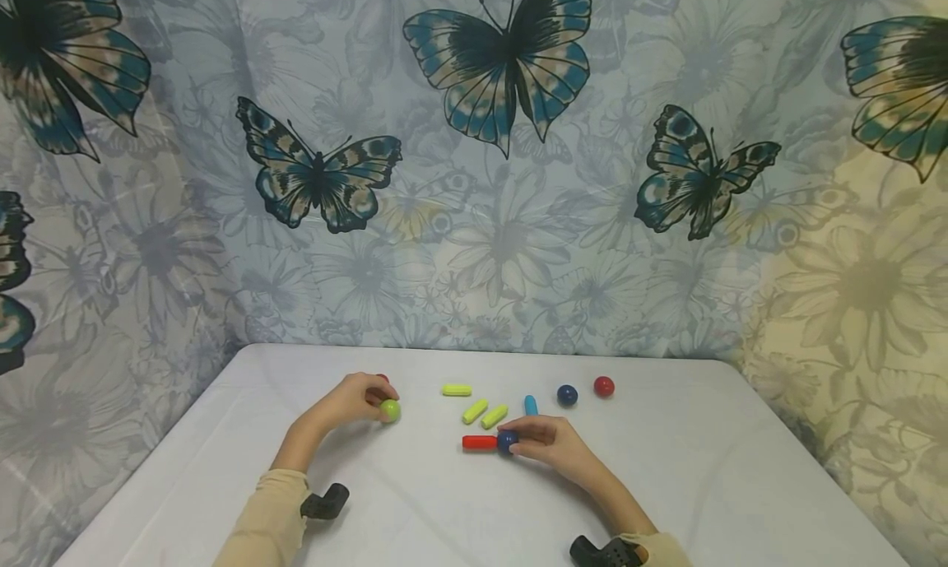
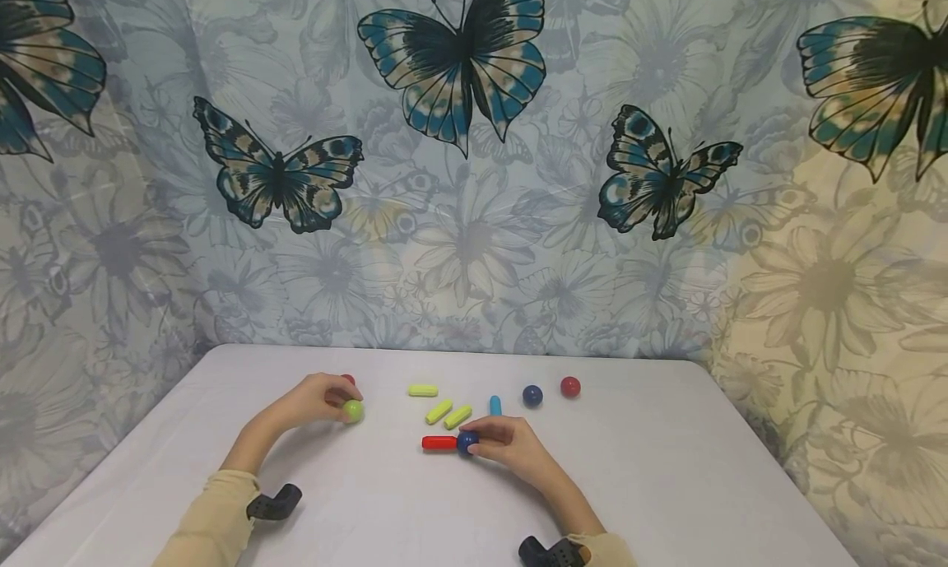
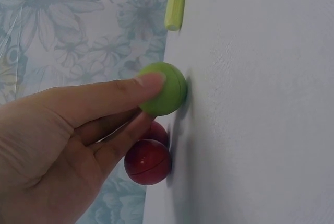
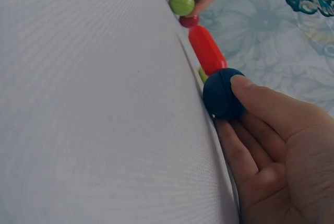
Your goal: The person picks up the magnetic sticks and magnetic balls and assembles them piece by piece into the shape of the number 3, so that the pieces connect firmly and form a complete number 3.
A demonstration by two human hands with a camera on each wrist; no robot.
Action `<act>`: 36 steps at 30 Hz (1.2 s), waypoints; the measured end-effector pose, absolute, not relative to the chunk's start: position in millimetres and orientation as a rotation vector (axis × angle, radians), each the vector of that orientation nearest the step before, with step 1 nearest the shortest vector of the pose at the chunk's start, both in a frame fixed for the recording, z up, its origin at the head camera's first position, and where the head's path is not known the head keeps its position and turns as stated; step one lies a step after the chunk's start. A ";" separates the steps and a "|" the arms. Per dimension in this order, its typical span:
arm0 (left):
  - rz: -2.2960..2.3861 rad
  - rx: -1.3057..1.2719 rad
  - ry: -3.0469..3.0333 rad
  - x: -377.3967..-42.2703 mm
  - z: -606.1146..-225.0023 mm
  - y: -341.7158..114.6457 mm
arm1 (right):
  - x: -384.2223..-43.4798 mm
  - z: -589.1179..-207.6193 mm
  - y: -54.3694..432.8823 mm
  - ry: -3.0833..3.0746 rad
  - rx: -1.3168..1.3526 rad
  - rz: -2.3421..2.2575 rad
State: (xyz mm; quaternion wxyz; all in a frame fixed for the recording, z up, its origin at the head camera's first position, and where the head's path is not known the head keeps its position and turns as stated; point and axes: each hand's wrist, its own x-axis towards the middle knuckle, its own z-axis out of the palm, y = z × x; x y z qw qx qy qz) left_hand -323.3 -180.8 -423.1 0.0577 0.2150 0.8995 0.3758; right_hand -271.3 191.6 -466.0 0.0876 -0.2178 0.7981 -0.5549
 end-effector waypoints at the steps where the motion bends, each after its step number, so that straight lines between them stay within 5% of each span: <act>1: 1.137 0.663 2.724 -323.5 -423.0 -180.7 | -271.3 -466.0 191.7 2.373 -0.650 -1.655; 36: 1.271 0.859 2.462 -323.1 -436.2 -153.3 | -272.3 -467.9 192.3 2.356 -0.664 -1.664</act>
